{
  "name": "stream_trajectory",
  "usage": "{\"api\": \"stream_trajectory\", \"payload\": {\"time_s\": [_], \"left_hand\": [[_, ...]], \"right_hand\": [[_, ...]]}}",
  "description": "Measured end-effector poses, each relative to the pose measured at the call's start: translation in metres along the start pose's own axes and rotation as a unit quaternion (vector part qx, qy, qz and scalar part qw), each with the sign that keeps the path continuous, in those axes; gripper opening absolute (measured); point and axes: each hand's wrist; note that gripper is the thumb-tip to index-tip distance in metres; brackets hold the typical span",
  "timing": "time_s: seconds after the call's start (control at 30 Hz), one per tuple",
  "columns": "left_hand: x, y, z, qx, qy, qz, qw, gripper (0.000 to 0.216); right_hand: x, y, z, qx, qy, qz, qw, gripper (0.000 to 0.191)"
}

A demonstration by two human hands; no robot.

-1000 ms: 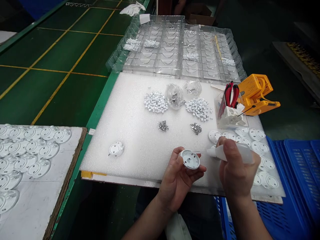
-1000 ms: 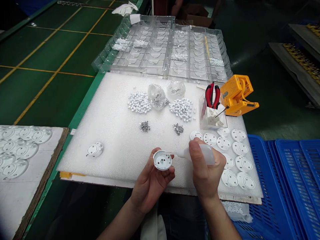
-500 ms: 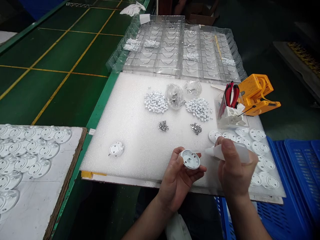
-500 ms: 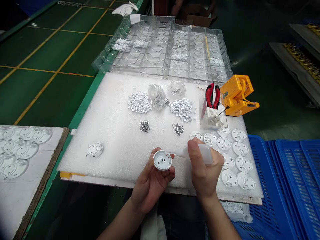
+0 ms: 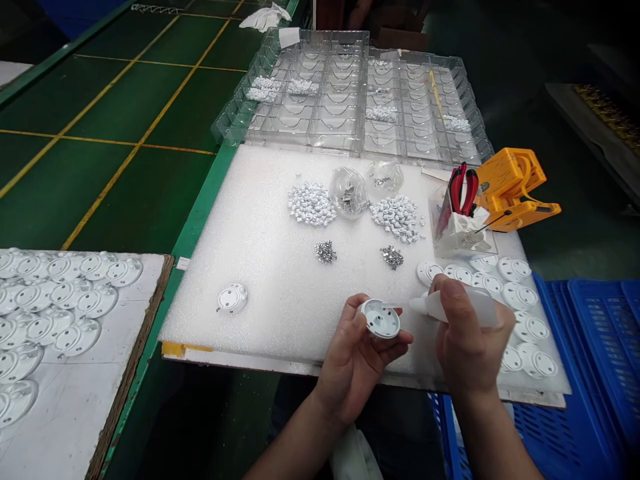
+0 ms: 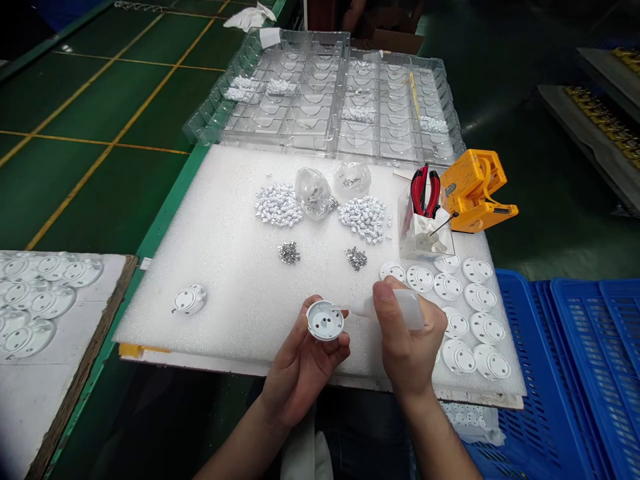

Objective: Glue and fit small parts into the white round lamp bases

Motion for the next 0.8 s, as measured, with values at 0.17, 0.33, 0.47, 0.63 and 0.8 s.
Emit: {"api": "stream_trajectory", "payload": {"time_s": [0.17,0.33,0.47,0.63,0.8], "left_hand": [[0.0,0.0,0.001,0.004,-0.008,0.0,1.0,0.043],[0.0,0.0,0.002,0.001,-0.006,0.0,1.0,0.043],[-0.001,0.0,0.001,0.0,-0.003,-0.003,1.0,0.044],[-0.001,0.0,0.001,-0.004,-0.002,-0.005,1.0,0.044],[-0.001,0.0,0.0,0.003,-0.013,-0.005,1.0,0.048]], "right_hand": [[0.003,0.0,0.002,-0.006,0.006,-0.009,1.0,0.052],[0.002,-0.001,0.0,0.007,0.005,0.002,1.0,0.051],[0.005,-0.002,0.0,0.006,0.021,0.012,1.0,0.049],[0.024,0.011,0.005,0.043,0.176,0.043,0.983,0.047],[0.039,0.038,0.012,0.21,0.108,0.062,0.97,0.044]]}}
Point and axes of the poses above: each hand's wrist, its own y-axis towards the middle knuckle, its own z-axis out of the palm, x = y × z, and after that the axes turned 6 degrees about z, right-handed
